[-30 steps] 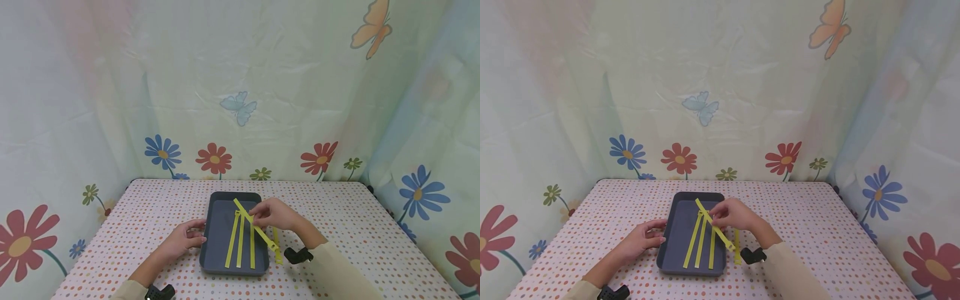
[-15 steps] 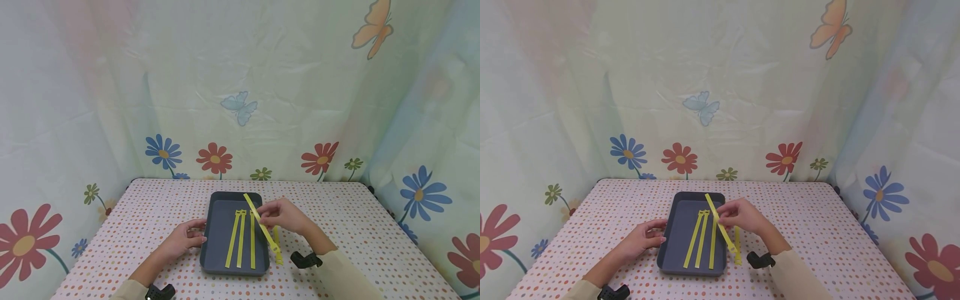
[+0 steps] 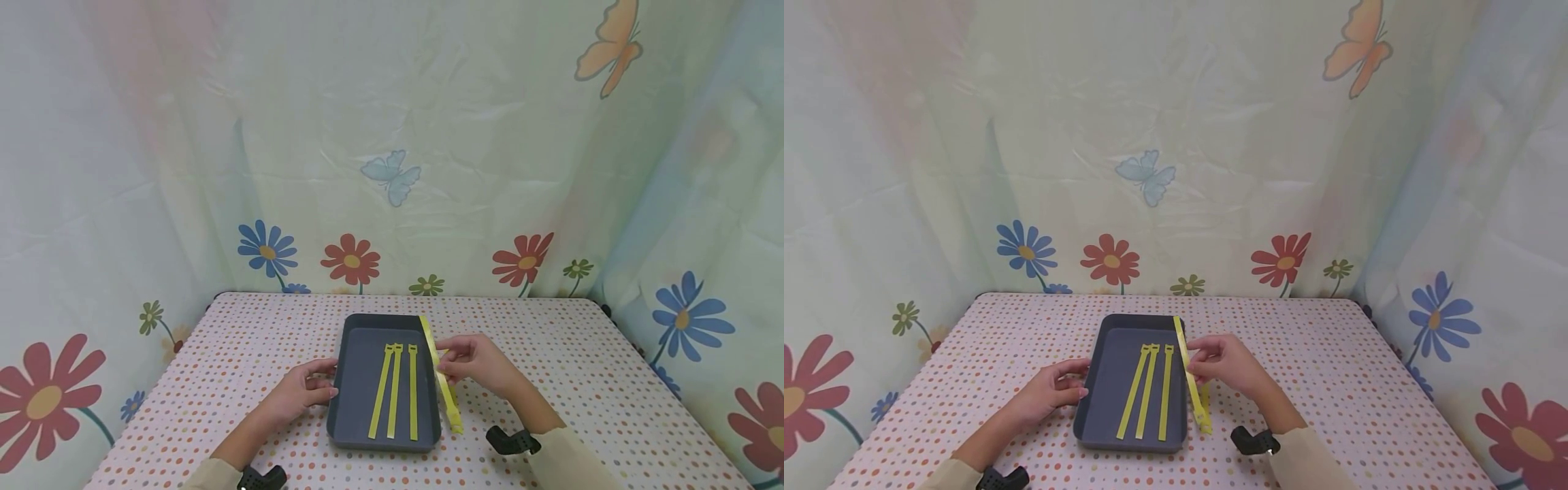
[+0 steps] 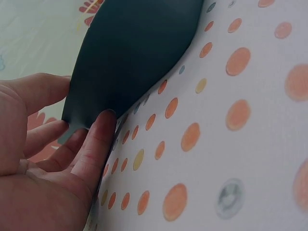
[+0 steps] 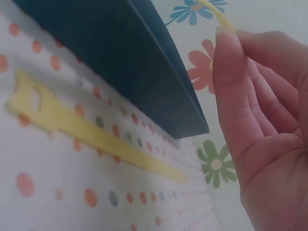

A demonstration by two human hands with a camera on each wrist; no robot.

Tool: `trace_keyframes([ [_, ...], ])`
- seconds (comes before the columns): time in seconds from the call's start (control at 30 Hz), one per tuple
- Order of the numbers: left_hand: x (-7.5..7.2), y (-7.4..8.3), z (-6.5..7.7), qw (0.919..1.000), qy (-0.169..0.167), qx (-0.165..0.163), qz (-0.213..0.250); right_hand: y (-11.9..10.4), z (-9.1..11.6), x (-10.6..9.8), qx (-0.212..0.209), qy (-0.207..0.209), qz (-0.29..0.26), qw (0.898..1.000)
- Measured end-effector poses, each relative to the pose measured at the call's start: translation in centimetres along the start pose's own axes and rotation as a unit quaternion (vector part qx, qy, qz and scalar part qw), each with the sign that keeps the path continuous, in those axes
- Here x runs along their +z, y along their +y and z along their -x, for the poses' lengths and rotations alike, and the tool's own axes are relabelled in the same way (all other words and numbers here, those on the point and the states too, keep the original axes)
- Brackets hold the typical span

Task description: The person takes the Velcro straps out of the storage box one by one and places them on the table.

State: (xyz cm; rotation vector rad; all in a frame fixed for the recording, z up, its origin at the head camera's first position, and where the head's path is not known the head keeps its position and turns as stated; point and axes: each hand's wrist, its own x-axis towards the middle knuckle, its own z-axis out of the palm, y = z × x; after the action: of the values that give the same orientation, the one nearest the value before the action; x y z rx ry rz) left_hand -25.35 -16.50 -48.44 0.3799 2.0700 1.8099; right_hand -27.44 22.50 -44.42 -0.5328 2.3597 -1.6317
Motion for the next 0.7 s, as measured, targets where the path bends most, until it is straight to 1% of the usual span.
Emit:
trace_keyframes([
  [0.33,0.0,-0.1,0.0,1.0000,0.002,0.000,-0.002,1.4,1.5,-0.3,0.020,0.030,-0.051,0.998],
  [0.53,0.0,-0.1,-0.1,1.0000,0.001,-0.002,0.000,2.1,2.1,-0.5,0.034,0.049,-0.047,0.997],
  [0.7,-0.1,-0.2,-0.1,1.0000,-0.004,0.003,0.002,2.4,2.4,-0.5,0.058,0.070,-0.040,0.995],
])
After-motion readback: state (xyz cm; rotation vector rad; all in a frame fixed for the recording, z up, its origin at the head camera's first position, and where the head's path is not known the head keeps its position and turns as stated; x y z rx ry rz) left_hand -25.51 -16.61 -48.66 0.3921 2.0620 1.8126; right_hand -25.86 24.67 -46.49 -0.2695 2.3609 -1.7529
